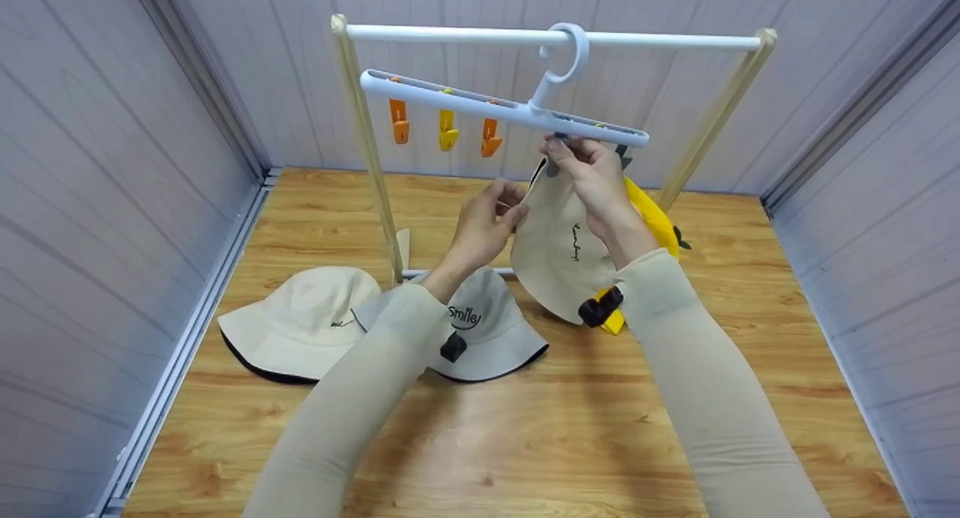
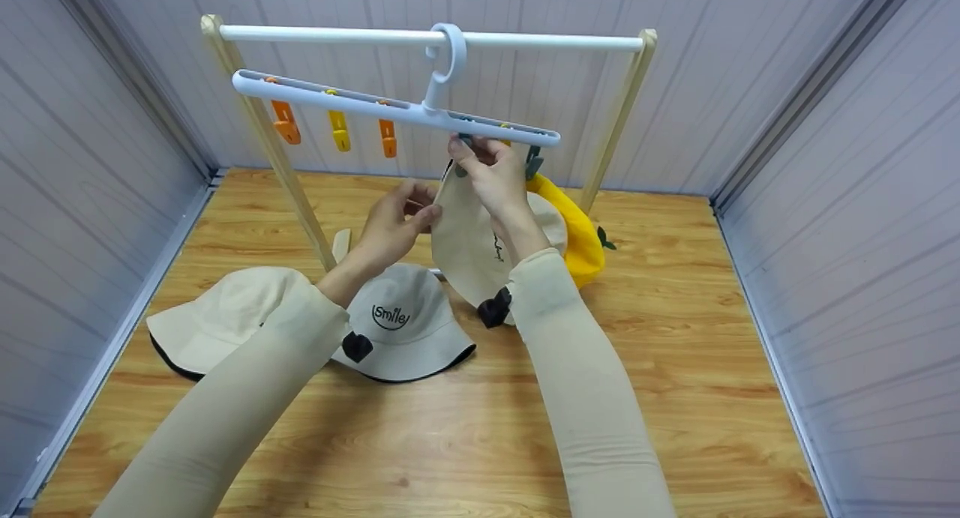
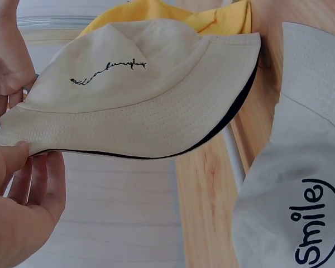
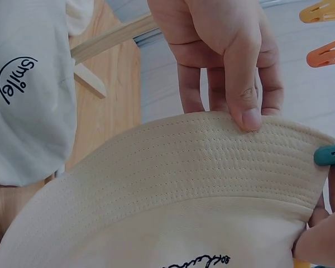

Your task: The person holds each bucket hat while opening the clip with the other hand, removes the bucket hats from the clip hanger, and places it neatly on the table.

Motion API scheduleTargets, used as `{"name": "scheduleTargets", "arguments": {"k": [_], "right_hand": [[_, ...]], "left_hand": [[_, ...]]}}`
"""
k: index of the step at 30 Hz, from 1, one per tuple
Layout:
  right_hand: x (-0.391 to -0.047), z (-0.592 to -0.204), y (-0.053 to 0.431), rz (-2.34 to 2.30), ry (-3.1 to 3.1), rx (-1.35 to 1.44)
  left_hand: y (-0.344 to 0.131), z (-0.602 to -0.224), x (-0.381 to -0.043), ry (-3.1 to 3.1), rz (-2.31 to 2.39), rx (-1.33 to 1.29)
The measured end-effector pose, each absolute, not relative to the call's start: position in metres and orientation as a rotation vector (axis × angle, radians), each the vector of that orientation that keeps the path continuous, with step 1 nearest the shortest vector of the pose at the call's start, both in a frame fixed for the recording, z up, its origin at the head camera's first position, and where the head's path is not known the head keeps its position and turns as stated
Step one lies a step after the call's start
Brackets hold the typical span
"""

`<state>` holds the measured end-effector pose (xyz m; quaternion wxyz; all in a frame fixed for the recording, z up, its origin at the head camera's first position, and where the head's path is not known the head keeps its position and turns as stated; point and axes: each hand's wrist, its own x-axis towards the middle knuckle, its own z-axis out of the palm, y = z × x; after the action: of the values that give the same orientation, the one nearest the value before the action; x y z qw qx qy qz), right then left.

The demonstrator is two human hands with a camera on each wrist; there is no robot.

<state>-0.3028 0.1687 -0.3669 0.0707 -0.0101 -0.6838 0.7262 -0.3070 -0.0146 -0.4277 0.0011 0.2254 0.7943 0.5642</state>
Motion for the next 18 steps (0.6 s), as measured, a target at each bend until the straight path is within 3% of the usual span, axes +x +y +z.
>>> {"name": "scheduleTargets", "arguments": {"k": [18], "right_hand": [[-0.3062, -0.3641, 0.163, 2.113, -2.069, -0.151]], "left_hand": [[-0.0136, -0.4311, -0.3061, 2.53, 1.79, 0.722]]}}
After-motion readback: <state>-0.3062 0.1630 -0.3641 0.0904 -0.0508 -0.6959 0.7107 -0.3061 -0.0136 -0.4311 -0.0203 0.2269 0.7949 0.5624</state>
